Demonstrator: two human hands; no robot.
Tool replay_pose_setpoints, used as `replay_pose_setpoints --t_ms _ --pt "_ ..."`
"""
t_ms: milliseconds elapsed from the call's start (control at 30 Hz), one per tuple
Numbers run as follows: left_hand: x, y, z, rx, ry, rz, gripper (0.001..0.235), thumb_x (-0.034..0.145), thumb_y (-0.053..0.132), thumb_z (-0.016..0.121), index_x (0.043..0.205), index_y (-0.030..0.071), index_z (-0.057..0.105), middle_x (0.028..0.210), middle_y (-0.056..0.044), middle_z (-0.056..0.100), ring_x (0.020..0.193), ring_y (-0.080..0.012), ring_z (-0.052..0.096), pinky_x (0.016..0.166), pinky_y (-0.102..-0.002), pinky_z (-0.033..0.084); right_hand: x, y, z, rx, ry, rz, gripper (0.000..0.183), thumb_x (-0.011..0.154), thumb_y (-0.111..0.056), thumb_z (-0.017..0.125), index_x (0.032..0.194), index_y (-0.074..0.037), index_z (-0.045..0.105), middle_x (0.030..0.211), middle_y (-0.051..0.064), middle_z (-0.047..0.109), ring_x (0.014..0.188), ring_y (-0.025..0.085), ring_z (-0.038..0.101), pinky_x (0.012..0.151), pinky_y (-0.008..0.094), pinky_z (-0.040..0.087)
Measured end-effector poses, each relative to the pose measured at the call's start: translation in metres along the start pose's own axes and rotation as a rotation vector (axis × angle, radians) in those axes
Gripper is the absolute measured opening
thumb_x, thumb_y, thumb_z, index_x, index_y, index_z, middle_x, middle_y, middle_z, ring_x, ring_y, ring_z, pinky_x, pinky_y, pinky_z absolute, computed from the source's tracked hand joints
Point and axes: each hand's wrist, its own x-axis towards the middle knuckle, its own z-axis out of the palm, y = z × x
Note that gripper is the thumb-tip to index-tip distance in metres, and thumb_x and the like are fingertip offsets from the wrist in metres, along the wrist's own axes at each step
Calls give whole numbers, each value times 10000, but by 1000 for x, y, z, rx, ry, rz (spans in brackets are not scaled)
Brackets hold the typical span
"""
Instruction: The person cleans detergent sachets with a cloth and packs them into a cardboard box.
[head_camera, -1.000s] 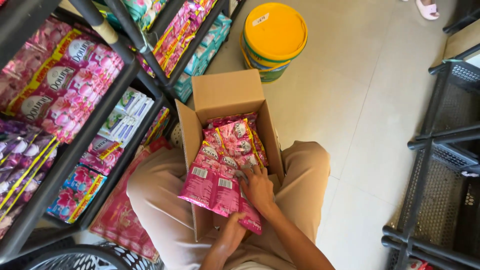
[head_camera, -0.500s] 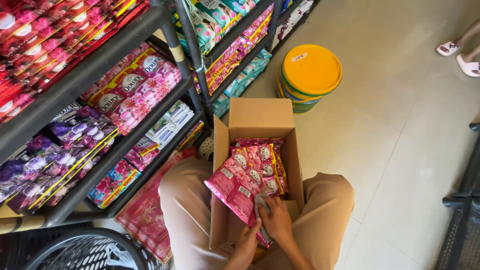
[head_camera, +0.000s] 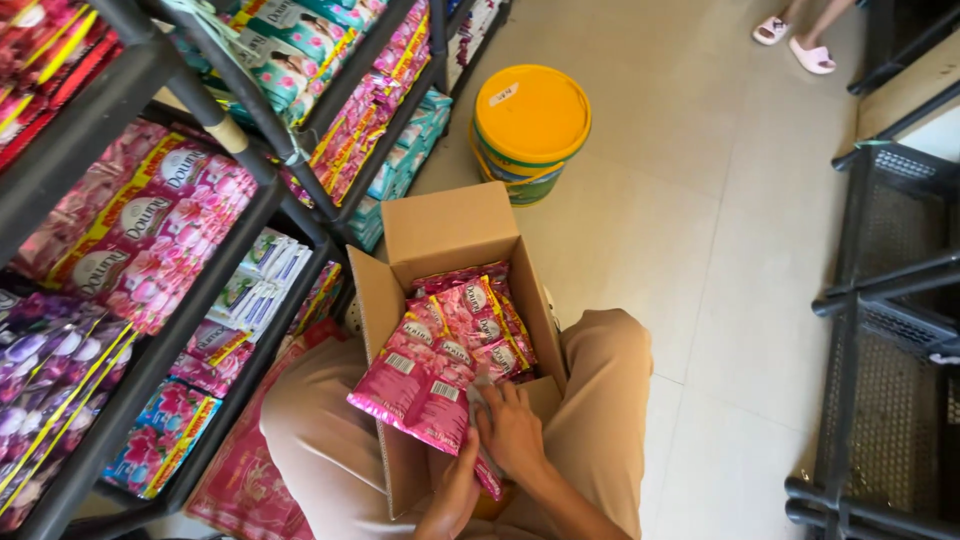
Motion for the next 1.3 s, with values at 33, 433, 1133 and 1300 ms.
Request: replay_pose_setpoints --t_ms 33,433,1133,1300 --pt "4 -10 -7 3 -3 -6 788 939 536 567 1561 104 348 1594 -28 448 1443 -175 437 1188 -370 335 4 6 3 0 3 7 315 885 -225 677 1184 -129 661 1108 140 620 1049 380 582 801 497 534" --pt "4 17 -3 -60 215 97 745 983 525 520 1537 34 433 1494 -103 541 1358 -234 496 1101 -383 407 -15 -23 -2 122 32 -125 335 888 -204 663 1215 -130 647 1116 149 622 1040 403 585 791 515 541" --pt "0 19 -2 3 57 117 789 983 559 514 1574 63 347 1552 -58 456 1405 -177 436 1184 -368 341 24 -3 17 -23 21 -67 342 906 -219 661 1235 -127 641 1156 123 620 1093 375 575 861 504 527" --pt "-4 38 8 22 175 0 865 944 642 383 1604 90 291 1594 -126 394 1419 -266 392 1140 -457 335 -15 -47 -8 42 66 -252 392 836 -182 668 1224 -126 668 1164 134 619 1027 391 578 782 497 531"
